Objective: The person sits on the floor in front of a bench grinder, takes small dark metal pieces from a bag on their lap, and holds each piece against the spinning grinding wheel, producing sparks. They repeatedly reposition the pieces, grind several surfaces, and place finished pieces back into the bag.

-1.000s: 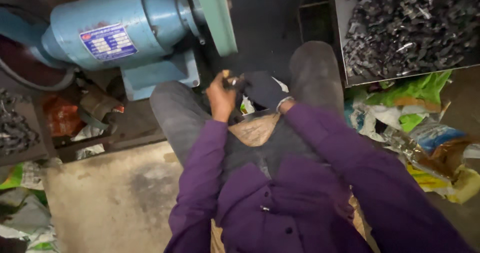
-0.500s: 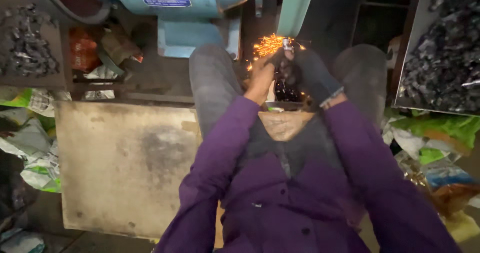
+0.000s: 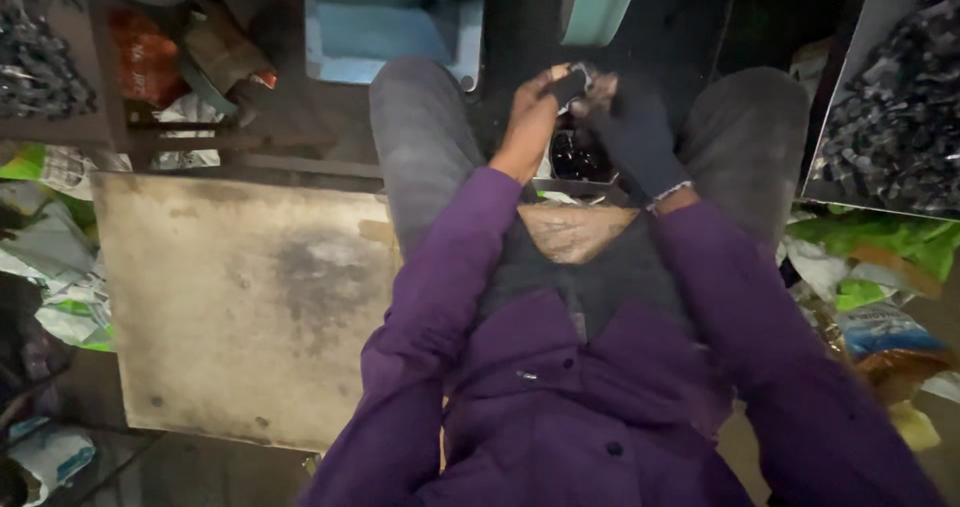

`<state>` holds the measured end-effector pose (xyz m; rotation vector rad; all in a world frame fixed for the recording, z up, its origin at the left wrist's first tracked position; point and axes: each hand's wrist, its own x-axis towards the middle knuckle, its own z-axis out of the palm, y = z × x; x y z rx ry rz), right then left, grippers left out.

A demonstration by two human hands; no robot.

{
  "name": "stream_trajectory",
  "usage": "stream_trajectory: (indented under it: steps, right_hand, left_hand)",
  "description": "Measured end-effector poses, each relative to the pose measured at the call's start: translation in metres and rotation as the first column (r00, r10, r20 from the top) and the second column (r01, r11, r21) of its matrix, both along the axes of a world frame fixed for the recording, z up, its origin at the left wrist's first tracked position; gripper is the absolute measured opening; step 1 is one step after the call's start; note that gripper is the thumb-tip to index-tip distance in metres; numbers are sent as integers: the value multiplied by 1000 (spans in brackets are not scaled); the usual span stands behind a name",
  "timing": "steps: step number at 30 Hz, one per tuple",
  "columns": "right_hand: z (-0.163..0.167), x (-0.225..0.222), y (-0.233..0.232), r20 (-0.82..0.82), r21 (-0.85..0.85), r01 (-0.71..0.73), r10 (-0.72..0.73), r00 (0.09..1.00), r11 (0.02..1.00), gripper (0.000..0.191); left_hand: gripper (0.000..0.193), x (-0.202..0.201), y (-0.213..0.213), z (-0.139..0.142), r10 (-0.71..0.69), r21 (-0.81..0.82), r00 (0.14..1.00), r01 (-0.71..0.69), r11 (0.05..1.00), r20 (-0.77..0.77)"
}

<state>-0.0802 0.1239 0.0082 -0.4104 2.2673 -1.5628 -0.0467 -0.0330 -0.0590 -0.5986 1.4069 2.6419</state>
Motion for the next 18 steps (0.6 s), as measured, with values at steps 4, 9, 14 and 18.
stream_trajectory:
  steps: [4, 9, 14, 18]
  right_hand:
    - [-7, -1, -2, 763, -561, 348, 307, 569, 751, 18]
    - [-23, -18, -7, 654, -739, 506, 653, 381, 445, 19]
    - [-13, -11, -11, 850, -491, 461, 291, 438, 740, 18]
    - [9, 8, 0, -11, -252, 50, -55, 998, 966, 14]
  left_hand:
    - [29, -1, -3, 10, -54, 246, 998, 60, 967, -30]
    - [35, -6, -8, 24, -80, 479, 995, 98, 872, -57]
    - [30, 5, -10, 40, -139, 291, 980, 176, 940, -144]
    - [30, 17, -12, 28, -64, 186, 998, 59, 981, 20]
